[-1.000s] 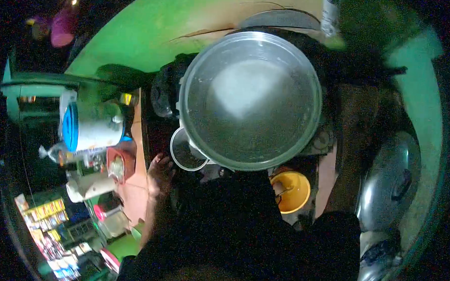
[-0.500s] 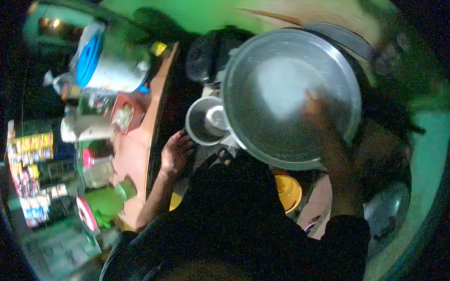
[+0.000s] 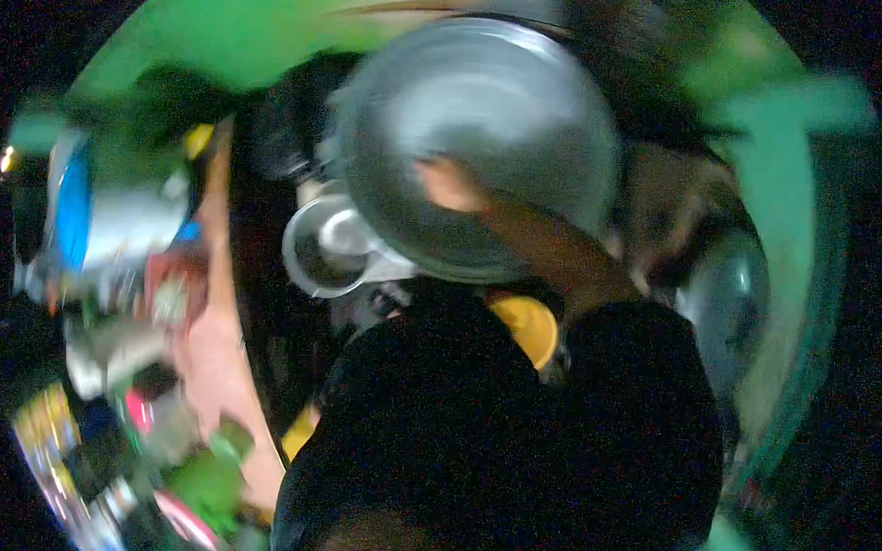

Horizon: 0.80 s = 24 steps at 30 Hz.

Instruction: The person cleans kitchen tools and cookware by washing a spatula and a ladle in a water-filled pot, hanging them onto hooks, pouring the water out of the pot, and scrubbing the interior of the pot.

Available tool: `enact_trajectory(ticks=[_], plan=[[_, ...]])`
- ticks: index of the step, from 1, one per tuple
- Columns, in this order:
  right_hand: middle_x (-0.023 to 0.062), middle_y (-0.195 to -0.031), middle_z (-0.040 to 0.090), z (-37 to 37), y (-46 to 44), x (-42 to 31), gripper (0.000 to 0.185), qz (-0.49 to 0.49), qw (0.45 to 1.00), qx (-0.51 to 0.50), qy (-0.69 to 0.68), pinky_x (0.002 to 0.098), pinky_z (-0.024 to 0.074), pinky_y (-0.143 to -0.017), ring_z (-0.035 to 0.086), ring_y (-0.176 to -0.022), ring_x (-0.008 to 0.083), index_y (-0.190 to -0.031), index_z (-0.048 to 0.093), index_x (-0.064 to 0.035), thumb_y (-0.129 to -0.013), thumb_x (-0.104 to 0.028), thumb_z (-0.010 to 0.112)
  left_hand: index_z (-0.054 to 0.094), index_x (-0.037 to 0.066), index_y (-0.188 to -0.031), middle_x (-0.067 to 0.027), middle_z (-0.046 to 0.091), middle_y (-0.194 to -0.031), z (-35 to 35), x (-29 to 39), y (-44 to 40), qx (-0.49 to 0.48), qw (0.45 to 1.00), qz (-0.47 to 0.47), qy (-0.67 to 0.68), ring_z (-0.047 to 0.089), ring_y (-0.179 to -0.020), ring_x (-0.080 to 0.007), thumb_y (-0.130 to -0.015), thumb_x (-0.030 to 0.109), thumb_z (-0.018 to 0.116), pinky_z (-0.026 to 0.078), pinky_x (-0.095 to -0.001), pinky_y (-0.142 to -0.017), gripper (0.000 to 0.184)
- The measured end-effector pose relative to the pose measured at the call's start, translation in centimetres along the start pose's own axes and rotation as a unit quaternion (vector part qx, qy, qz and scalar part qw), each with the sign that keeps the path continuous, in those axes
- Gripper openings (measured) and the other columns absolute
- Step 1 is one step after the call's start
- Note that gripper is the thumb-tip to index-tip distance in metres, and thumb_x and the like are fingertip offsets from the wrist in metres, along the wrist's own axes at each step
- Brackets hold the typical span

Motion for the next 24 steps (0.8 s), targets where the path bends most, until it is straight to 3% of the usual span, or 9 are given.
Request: enact_trajectory(ticks=[4, 6, 8, 10, 14, 18, 19, 20, 24], plan=[[0.0161, -0.089, 0.068, -7.9, 3.9, 1.2, 0.022, 0.091, 0.996, 0.022, -0.003, 0.0433, 0.0506, -0.084, 0.065, -0.093, 0.0312, -0.096, 0.067, -0.0062, -0.075, -0.015, 0.069, 0.041, 0.010, -0.132, -0.0101, 0.046, -0.127, 1.0, 0.7, -1.3, 0.011, 0.988, -0.057, -0.141, 0.046, -0.113, -0.0250, -0.095, 0.028, 0.051, 0.040, -0.0383, -0.091, 0.042], [0.0166, -0.090, 0.068, -14.2, 7.4, 1.8, 0.019, 0.065, 0.945, 0.317, -0.051, 0.0424, 0.0505, -0.084, 0.065, -0.094, 0.0330, -0.092, 0.067, -0.0056, -0.079, -0.020, 0.069, 0.044, 0.009, -0.128, -0.0085, 0.048, -0.121, 3.5, 2.3, -1.9, -0.004, 0.979, -0.053, -0.196, 0.047, -0.107, -0.0224, -0.096, 0.026, 0.051, 0.041, -0.0361, -0.087, 0.037], [0.0136, -0.090, 0.068, -17.7, 13.7, 5.5, 0.014, 0.176, 0.851, 0.430, -0.246, 0.0381, 0.0520, -0.075, 0.065, -0.086, 0.0302, -0.092, 0.066, -0.0053, -0.086, -0.018, 0.065, 0.046, 0.008, -0.124, -0.0069, 0.050, -0.115, 6.6, 4.2, -2.4, -0.028, 0.967, -0.033, -0.249, 0.049, -0.102, -0.0199, -0.096, 0.025, 0.050, 0.042, -0.0339, -0.082, 0.033], [0.0124, -0.092, 0.067, -17.7, 23.5, 11.7, 0.015, 0.317, 0.806, 0.500, 0.028, 0.0374, 0.0516, -0.072, 0.064, -0.083, 0.0266, -0.099, 0.064, -0.0051, -0.089, -0.016, 0.062, 0.049, 0.007, -0.120, -0.0054, 0.052, -0.109, 11.1, 6.7, -2.3, -0.060, 0.951, 0.003, -0.304, 0.050, -0.096, -0.0173, -0.097, 0.024, 0.050, 0.043, -0.0317, -0.077, 0.028], [0.0129, -0.096, 0.066, -10.1, 37.2, 20.4, 0.019, 0.625, 0.730, 0.261, 0.094, 0.0381, 0.0505, -0.076, 0.063, -0.088, 0.0271, -0.104, 0.062, -0.0047, -0.088, -0.016, 0.064, 0.054, 0.006, -0.111, -0.0023, 0.055, -0.097, 20.9, 12.7, -1.1, -0.153, 0.888, 0.142, -0.411, 0.053, -0.084, -0.0122, -0.098, 0.021, 0.050, 0.045, -0.0272, -0.068, 0.021], [0.0133, -0.101, 0.064, -6.9, 39.0, 22.3, 0.025, 0.648, 0.732, 0.196, 0.078, 0.0388, 0.0495, -0.080, 0.062, -0.092, 0.0275, -0.108, 0.060, -0.0043, -0.087, -0.016, 0.065, 0.055, 0.005, -0.113, 0.0017, 0.056, -0.093, 36.2, 17.8, 6.7, -0.145, 0.855, 0.297, -0.399, 0.052, -0.078, -0.0074, -0.102, 0.022, 0.044, 0.045, -0.0210, -0.069, 0.023], [0.0134, -0.102, 0.064, -6.9, 39.1, 22.4, 0.026, 0.650, 0.731, 0.192, 0.079, 0.0389, 0.0492, -0.081, 0.061, -0.094, 0.0277, -0.110, 0.060, -0.0042, -0.087, -0.016, 0.065, 0.047, 0.006, -0.131, -0.0057, 0.058, -0.117, 38.2, 19.1, 6.4, -0.187, 0.824, 0.326, -0.423, 0.056, -0.106, -0.0154, -0.101, 0.035, 0.044, 0.048, -0.0286, -0.084, 0.043], [0.0135, -0.103, 0.063, -7.3, 39.0, 22.6, 0.027, 0.650, 0.731, 0.193, 0.080, 0.0391, 0.0490, -0.082, 0.061, -0.095, 0.0278, -0.111, 0.059, -0.0042, -0.087, -0.016, 0.066, 0.054, 0.004, -0.117, -0.0012, 0.057, -0.101, 41.4, 19.8, 7.7, -0.215, 0.820, 0.389, -0.360, 0.052, -0.086, -0.0073, -0.102, 0.027, 0.045, 0.044, -0.0226, -0.074, 0.029], [0.0139, -0.107, 0.062, -11.7, 38.5, 21.8, 0.034, 0.655, 0.718, 0.208, 0.110, 0.0398, 0.0479, -0.086, 0.060, -0.099, 0.0282, -0.116, 0.057, -0.0038, -0.086, -0.016, 0.067, 0.040, 0.005, -0.136, -0.0093, 0.050, -0.126, 48.9, 19.8, 9.2, -0.261, 0.826, 0.415, -0.280, 0.050, -0.112, -0.0184, -0.103, 0.028, 0.041, 0.042, -0.0315, -0.093, 0.041]])
Point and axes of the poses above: each hand's wrist, its own y-axis away from the middle knuckle, its own z-axis out of the palm, x = y × z, the point moved 7 cm from there along -y, towards the middle knuckle
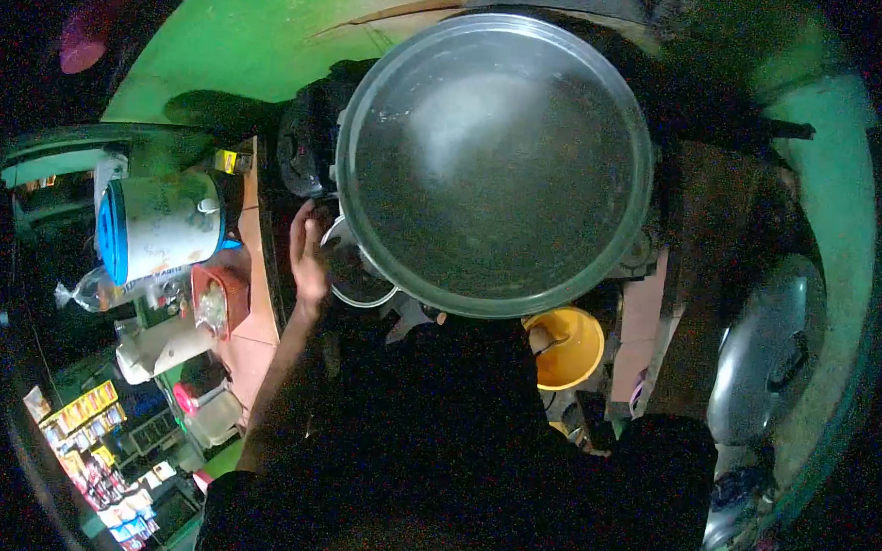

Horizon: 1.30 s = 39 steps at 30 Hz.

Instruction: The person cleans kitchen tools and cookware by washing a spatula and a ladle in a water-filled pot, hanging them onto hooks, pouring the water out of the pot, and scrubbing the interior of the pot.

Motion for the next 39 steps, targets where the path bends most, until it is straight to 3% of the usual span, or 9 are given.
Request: enact_trajectory(ticks=[8, 12, 16, 20, 29, 32, 33, 36, 39], plan=[[0.0125, -0.113, 0.060, -8.8, 8.0, -28.8, 0.052, -0.414, 0.750, -0.152, -0.493, 0.0378, 0.0441, -0.095, 0.056, -0.110, 0.0271, -0.114, 0.059, -0.0079, -0.068, -0.017, 0.082, 0.028, 0.000, -0.142, -0.0157, 0.044, -0.133, 5.4, -4.1, -1.6, 0.024, 1.000, 0.008, 0.001, 0.044, -0.122, -0.0237, -0.102, 0.034, 0.039, 0.034, -0.0359, -0.103, 0.053], [0.0158, -0.098, 0.055, 2.9, 13.5, -41.2, 0.041, -0.624, 0.701, -0.153, -0.310, 0.0455, 0.0494, -0.075, 0.057, -0.089, 0.0325, -0.115, 0.053, -0.0043, -0.079, -0.017, 0.069, 0.028, 0.002, -0.142, -0.0147, 0.045, -0.133, 5.2, -4.7, -1.8, 0.031, 0.999, 0.015, 0.027, 0.045, -0.119, -0.0223, -0.102, 0.033, 0.038, 0.036, -0.0356, -0.101, 0.052], [0.0149, -0.098, 0.056, 9.2, 14.5, -45.2, 0.044, -0.457, 0.840, -0.075, -0.282, 0.0455, 0.0491, -0.074, 0.057, -0.088, 0.0285, -0.123, 0.049, -0.0050, -0.085, -0.022, 0.064, 0.031, 0.001, -0.140, -0.0130, 0.045, -0.133, 5.2, -4.0, -2.1, 0.034, 0.997, 0.060, 0.040, 0.045, -0.119, -0.0211, -0.103, 0.029, 0.038, 0.036, -0.0350, -0.101, 0.047], [0.0254, -0.102, 0.057, 10.7, 22.1, -45.4, 0.046, -0.424, 0.665, -0.459, -0.409, 0.0452, 0.0463, -0.080, 0.059, -0.097, 0.0336, -0.108, 0.051, 0.0004, -0.096, -0.044, 0.046, 0.031, 0.001, -0.140, -0.0134, 0.044, -0.134, 4.8, -4.1, -1.8, 0.055, 0.995, 0.072, -0.034, 0.043, -0.121, -0.0213, -0.103, 0.026, 0.038, 0.033, -0.0358, -0.103, 0.046], [0.0226, -0.069, 0.051, 3.0, 18.4, -52.5, 0.034, -0.141, 0.790, 0.027, -0.596, 0.0510, 0.0427, -0.063, 0.054, -0.073, 0.0462, -0.080, 0.052, -0.0033, -0.099, -0.028, 0.037, 0.034, 0.003, -0.138, -0.0115, 0.048, -0.126, 5.3, -4.4, -1.7, 0.018, 0.994, 0.052, 0.093, 0.047, -0.113, -0.0202, -0.102, 0.031, 0.039, 0.037, -0.0361, -0.099, 0.045], [0.0255, -0.093, 0.059, 3.5, 26.6, -48.9, 0.027, -0.455, 0.768, -0.135, -0.430, 0.0526, 0.0454, -0.070, 0.058, -0.083, 0.0456, -0.086, 0.054, -0.0021, -0.095, -0.023, 0.041, 0.034, 0.004, -0.138, -0.0120, 0.050, -0.125, 5.3, -4.8, -1.8, 0.036, 0.988, 0.013, 0.148, 0.049, -0.112, -0.0210, -0.103, 0.027, 0.038, 0.039, -0.0364, -0.098, 0.042], [0.0256, -0.102, 0.060, 1.9, 27.4, -45.4, 0.030, -0.346, 0.680, -0.434, -0.480, 0.0497, 0.0460, -0.081, 0.059, -0.093, 0.0421, -0.097, 0.058, -0.0002, -0.097, -0.023, 0.039, 0.034, 0.004, -0.138, -0.0124, 0.050, -0.125, 5.1, -5.1, -1.9, 0.031, 0.988, 0.032, 0.147, 0.050, -0.111, -0.0213, -0.103, 0.026, 0.037, 0.040, -0.0364, -0.097, 0.041], [0.0262, -0.107, 0.060, -0.8, 28.1, -38.6, 0.035, -0.313, 0.543, -0.483, -0.612, 0.0485, 0.0415, -0.094, 0.059, -0.101, 0.0407, -0.109, 0.059, 0.0008, -0.099, -0.023, 0.035, 0.034, 0.004, -0.137, -0.0127, 0.050, -0.126, 5.1, -5.5, -1.7, 0.013, 0.979, 0.016, 0.204, 0.050, -0.111, -0.0212, -0.103, 0.024, 0.036, 0.041, -0.0363, -0.097, 0.040], [0.0275, -0.115, 0.058, 1.3, 28.7, -38.4, 0.038, -0.438, 0.660, -0.558, -0.247, 0.0502, 0.0365, -0.101, 0.054, -0.110, 0.0427, -0.116, 0.057, 0.0016, -0.100, -0.021, 0.031, 0.034, 0.005, -0.137, -0.0127, 0.050, -0.126, 5.1, -5.2, -1.9, 0.046, 0.986, 0.003, 0.157, 0.050, -0.111, -0.0211, -0.103, 0.024, 0.036, 0.040, -0.0364, -0.097, 0.039]])
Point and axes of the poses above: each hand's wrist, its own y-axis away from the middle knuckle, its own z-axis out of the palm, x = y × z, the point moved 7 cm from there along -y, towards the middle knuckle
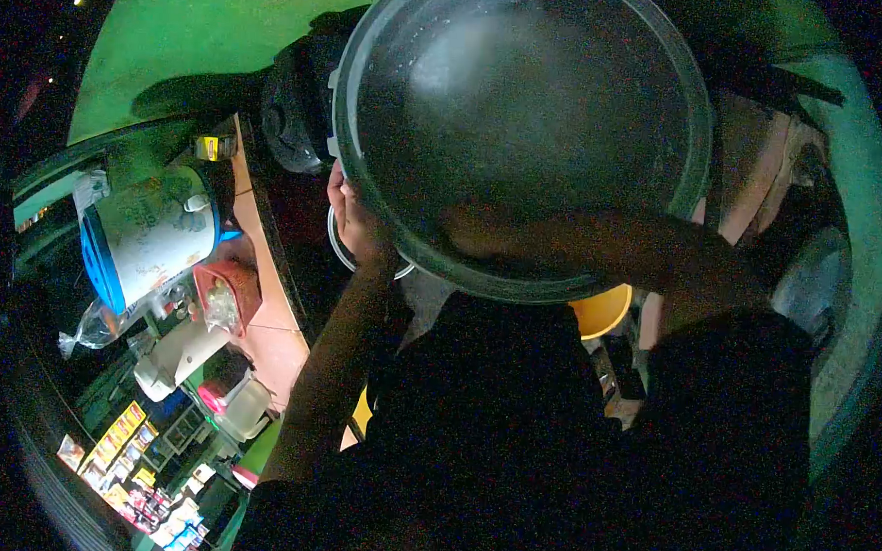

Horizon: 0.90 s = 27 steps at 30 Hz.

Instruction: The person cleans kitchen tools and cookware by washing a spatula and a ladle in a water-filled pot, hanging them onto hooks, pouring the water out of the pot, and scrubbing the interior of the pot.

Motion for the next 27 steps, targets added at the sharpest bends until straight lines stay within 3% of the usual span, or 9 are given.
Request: enact_trajectory(ticks=[5, 9, 10, 12, 16, 18, 21, 23, 27], plan=[[0.0314, -0.100, 0.059, -9.4, -13.4, 0.2, 0.042, 0.013, 0.829, 0.536, -0.159, 0.0540, 0.0417, -0.085, 0.055, -0.095, 0.0501, -0.102, 0.058, 0.0038, -0.099, -0.029, 0.032, 0.035, 0.002, -0.137, -0.0128, 0.050, -0.125, -0.6, 0.0, -0.2, -0.011, 0.999, 0.029, -0.038, 0.050, -0.111, -0.0206, -0.102, 0.023, 0.037, 0.040, -0.0365, -0.097, 0.041], [0.0327, -0.091, 0.060, -11.1, -14.5, -1.0, 0.044, 0.016, 0.744, 0.650, -0.155, 0.0541, 0.0442, -0.075, 0.056, -0.086, 0.0501, -0.098, 0.058, 0.0053, -0.098, -0.032, 0.034, 0.034, 0.000, -0.139, -0.0137, 0.050, -0.127, -0.6, 0.2, -0.1, 0.003, 0.999, 0.020, -0.033, 0.051, -0.111, -0.0216, -0.101, 0.021, 0.039, 0.041, -0.0366, -0.097, 0.043], [0.0282, -0.095, 0.060, -7.3, -12.3, -3.8, 0.038, -0.063, 0.753, 0.646, 0.108, 0.0540, 0.0437, -0.076, 0.058, -0.085, 0.0459, -0.102, 0.056, 0.0040, -0.098, -0.028, 0.036, 0.034, 0.000, -0.139, -0.0146, 0.050, -0.128, -0.2, 0.4, -0.3, -0.020, 0.999, 0.038, -0.003, 0.051, -0.111, -0.0223, -0.101, 0.021, 0.039, 0.040, -0.0368, -0.098, 0.044], [0.0242, -0.100, 0.060, -2.4, -7.7, -3.9, 0.032, -0.112, 0.919, 0.378, -0.021, 0.0503, 0.0449, -0.079, 0.060, -0.089, 0.0421, -0.105, 0.056, 0.0002, -0.098, -0.027, 0.039, 0.034, -0.001, -0.138, -0.0157, 0.050, -0.127, 0.0, 0.4, -0.4, -0.029, 0.998, 0.047, 0.020, 0.052, -0.112, -0.0232, -0.100, 0.022, 0.040, 0.040, -0.0372, -0.099, 0.045], [0.0271, -0.100, 0.060, -1.2, -1.3, -4.8, 0.031, -0.213, 0.955, 0.167, -0.120, 0.0489, 0.0448, -0.083, 0.060, -0.094, 0.0421, -0.105, 0.056, 0.0009, -0.097, -0.026, 0.045, 0.036, 0.000, -0.137, -0.0148, 0.052, -0.126, -0.2, 0.7, -0.2, -0.026, 0.998, 0.045, 0.034, 0.053, -0.110, -0.0221, -0.100, 0.022, 0.041, 0.041, -0.0356, -0.099, 0.043], [0.0249, -0.092, 0.060, -4.5, -2.8, -1.5, 0.028, 0.073, 0.968, 0.237, -0.035, 0.0480, 0.0455, -0.077, 0.061, -0.088, 0.0395, -0.101, 0.056, 0.0010, -0.097, -0.026, 0.047, 0.036, 0.003, -0.138, -0.0137, 0.048, -0.132, -0.7, -0.1, -0.5, -0.016, 0.999, -0.019, 0.048, 0.049, -0.115, -0.0240, -0.099, 0.025, 0.043, 0.040, -0.0403, -0.100, 0.045], [0.0167, -0.073, 0.059, -10.9, -5.4, -5.4, 0.023, -0.287, 0.778, 0.558, -0.030, 0.0439, 0.0444, -0.060, 0.058, -0.065, 0.0346, -0.096, 0.051, 0.0006, -0.095, -0.022, 0.056, 0.036, 0.009, -0.140, -0.0125, 0.041, -0.140, -2.7, -0.1, 0.7, 0.068, 0.981, -0.151, 0.106, 0.040, -0.125, -0.0270, -0.098, 0.032, 0.043, 0.034, -0.0502, -0.104, 0.049], [0.0192, -0.093, 0.063, -11.1, -8.3, -7.2, 0.028, -0.184, 0.855, 0.472, -0.108, 0.0442, 0.0477, -0.075, 0.061, -0.083, 0.0364, -0.104, 0.058, -0.0020, -0.089, -0.026, 0.063, 0.033, 0.016, -0.144, -0.0118, 0.027, -0.149, -6.0, -0.9, 2.2, 0.075, 0.981, -0.165, 0.069, 0.026, -0.134, -0.0335, -0.096, 0.042, 0.037, 0.013, -0.0605, -0.110, 0.054], [0.0194, -0.103, 0.063, -4.7, -6.6, -8.0, 0.025, -0.191, 0.929, 0.304, -0.087, 0.0451, 0.0415, -0.090, 0.059, -0.098, 0.0377, -0.110, 0.058, -0.0058, -0.089, -0.021, 0.058, 0.030, 0.018, -0.145, -0.0114, 0.024, -0.150, -12.4, -0.7, 5.2, 0.104, 0.974, -0.186, 0.079, 0.018, -0.140, -0.0360, -0.097, 0.049, 0.033, 0.008, -0.0615, -0.110, 0.057]])
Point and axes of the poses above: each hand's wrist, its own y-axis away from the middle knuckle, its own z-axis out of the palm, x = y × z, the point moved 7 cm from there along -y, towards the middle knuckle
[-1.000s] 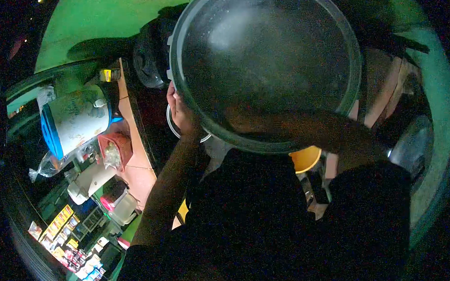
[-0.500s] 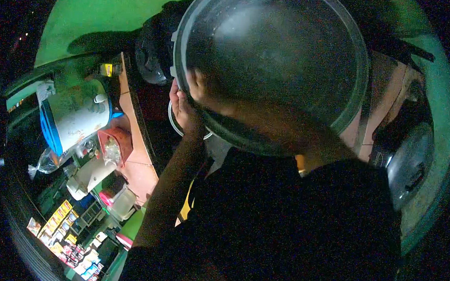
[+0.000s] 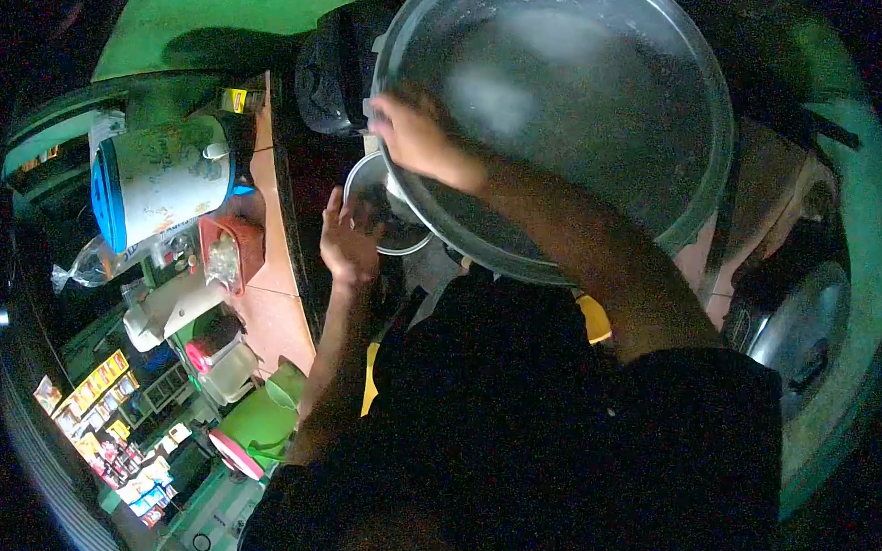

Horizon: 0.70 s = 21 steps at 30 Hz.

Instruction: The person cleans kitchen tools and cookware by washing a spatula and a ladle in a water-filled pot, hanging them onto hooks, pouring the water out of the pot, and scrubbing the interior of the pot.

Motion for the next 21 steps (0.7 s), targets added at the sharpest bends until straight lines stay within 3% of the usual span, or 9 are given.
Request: enact_trajectory(ticks=[3, 5, 7, 12, 15, 17, 18, 20, 21], plan=[[0.0138, -0.113, 0.061, -0.4, 8.4, -1.0, 0.027, -0.121, 0.984, -0.115, 0.060, 0.0429, 0.0435, -0.088, 0.057, -0.104, 0.0299, -0.110, 0.059, -0.0050, -0.088, -0.021, 0.060, 0.031, 0.019, -0.144, -0.0105, 0.028, -0.148, -3.7, 0.0, 2.4, 0.048, 0.999, -0.015, 0.000, 0.022, -0.137, -0.0363, -0.097, 0.052, 0.033, 0.010, -0.0596, -0.110, 0.059], [0.0121, -0.105, 0.060, -3.2, 12.6, -1.9, 0.022, -0.015, 0.913, -0.385, 0.133, 0.0420, 0.0454, -0.083, 0.058, -0.095, 0.0276, -0.102, 0.062, -0.0054, -0.085, -0.018, 0.063, 0.032, 0.018, -0.144, -0.0103, 0.030, -0.147, -7.3, -1.2, 3.2, 0.068, 0.997, -0.037, -0.007, 0.022, -0.137, -0.0372, -0.096, 0.055, 0.033, 0.010, -0.0592, -0.110, 0.060], [0.0101, -0.089, 0.058, -6.8, 17.0, -2.4, 0.015, -0.147, 0.855, -0.444, 0.224, 0.0418, 0.0453, -0.079, 0.058, -0.086, 0.0263, -0.094, 0.061, -0.0056, -0.083, -0.016, 0.064, 0.033, 0.018, -0.144, -0.0103, 0.031, -0.146, -9.5, -1.5, 5.0, 0.090, 0.995, -0.046, -0.012, 0.022, -0.137, -0.0376, -0.097, 0.055, 0.032, 0.010, -0.0595, -0.110, 0.059], [0.0078, -0.073, 0.056, -7.6, 15.8, -2.8, 0.007, -0.038, 0.909, -0.397, 0.122, 0.0403, 0.0456, -0.071, 0.058, -0.074, 0.0259, -0.084, 0.057, -0.0051, -0.088, -0.011, 0.057, 0.038, 0.018, -0.141, -0.0078, 0.035, -0.144, -14.1, -3.4, 8.4, 0.158, 0.983, -0.086, -0.022, 0.028, -0.134, -0.0369, -0.099, 0.051, 0.027, 0.013, -0.0588, -0.109, 0.054], [0.0123, -0.075, 0.059, -1.3, 9.1, -1.1, 0.009, -0.034, 0.973, -0.191, -0.124, 0.0356, 0.0473, -0.062, 0.059, -0.068, 0.0217, -0.082, 0.058, -0.0024, -0.088, -0.009, 0.058, 0.040, 0.018, -0.140, -0.0076, 0.039, -0.142, -12.6, -3.5, 8.4, 0.151, 0.984, -0.086, -0.032, 0.031, -0.132, -0.0349, -0.099, 0.051, 0.027, 0.016, -0.0581, -0.108, 0.054], [0.0153, -0.088, 0.068, 0.1, 4.3, -0.5, 0.013, -0.039, 0.996, -0.039, -0.073, 0.0346, 0.0506, -0.068, 0.065, -0.075, 0.0227, -0.092, 0.065, -0.0003, -0.086, -0.012, 0.062, 0.042, 0.016, -0.138, -0.0067, 0.043, -0.138, -11.1, -2.9, 7.9, 0.124, 0.989, -0.059, -0.046, 0.039, -0.125, -0.0303, -0.099, 0.051, 0.028, 0.024, -0.0539, -0.105, 0.054], [0.0155, -0.094, 0.068, 0.0, 4.5, -0.8, 0.013, 0.024, 0.997, -0.045, -0.060, 0.0359, 0.0517, -0.069, 0.066, -0.075, 0.0251, -0.093, 0.066, -0.0010, -0.085, -0.010, 0.062, 0.042, 0.016, -0.138, -0.0067, 0.043, -0.138, -10.4, -2.6, 7.3, 0.122, 0.989, -0.067, -0.044, 0.039, -0.125, -0.0303, -0.099, 0.051, 0.028, 0.024, -0.0539, -0.105, 0.054], [0.0151, -0.093, 0.067, -1.5, 8.3, -1.4, 0.011, -0.153, 0.971, -0.175, -0.055, 0.0390, 0.0513, -0.072, 0.066, -0.079, 0.0246, -0.093, 0.067, -0.0034, -0.086, -0.009, 0.060, 0.043, 0.011, -0.137, -0.0070, 0.046, -0.136, -7.6, -0.9, 5.7, 0.034, 0.995, 0.016, -0.092, 0.043, -0.120, -0.0265, -0.099, 0.051, 0.029, 0.031, -0.0480, -0.100, 0.057], [0.0121, -0.093, 0.066, -2.6, 11.3, -0.8, 0.011, -0.072, 0.954, -0.290, -0.009, 0.0417, 0.0497, -0.079, 0.065, -0.087, 0.0236, -0.093, 0.067, -0.0059, -0.087, -0.012, 0.060, 0.042, 0.008, -0.137, -0.0084, 0.046, -0.136, -5.1, 0.3, 5.4, 0.004, 0.990, 0.047, -0.130, 0.044, -0.120, -0.0258, -0.099, 0.050, 0.030, 0.032, -0.0462, -0.101, 0.058]])
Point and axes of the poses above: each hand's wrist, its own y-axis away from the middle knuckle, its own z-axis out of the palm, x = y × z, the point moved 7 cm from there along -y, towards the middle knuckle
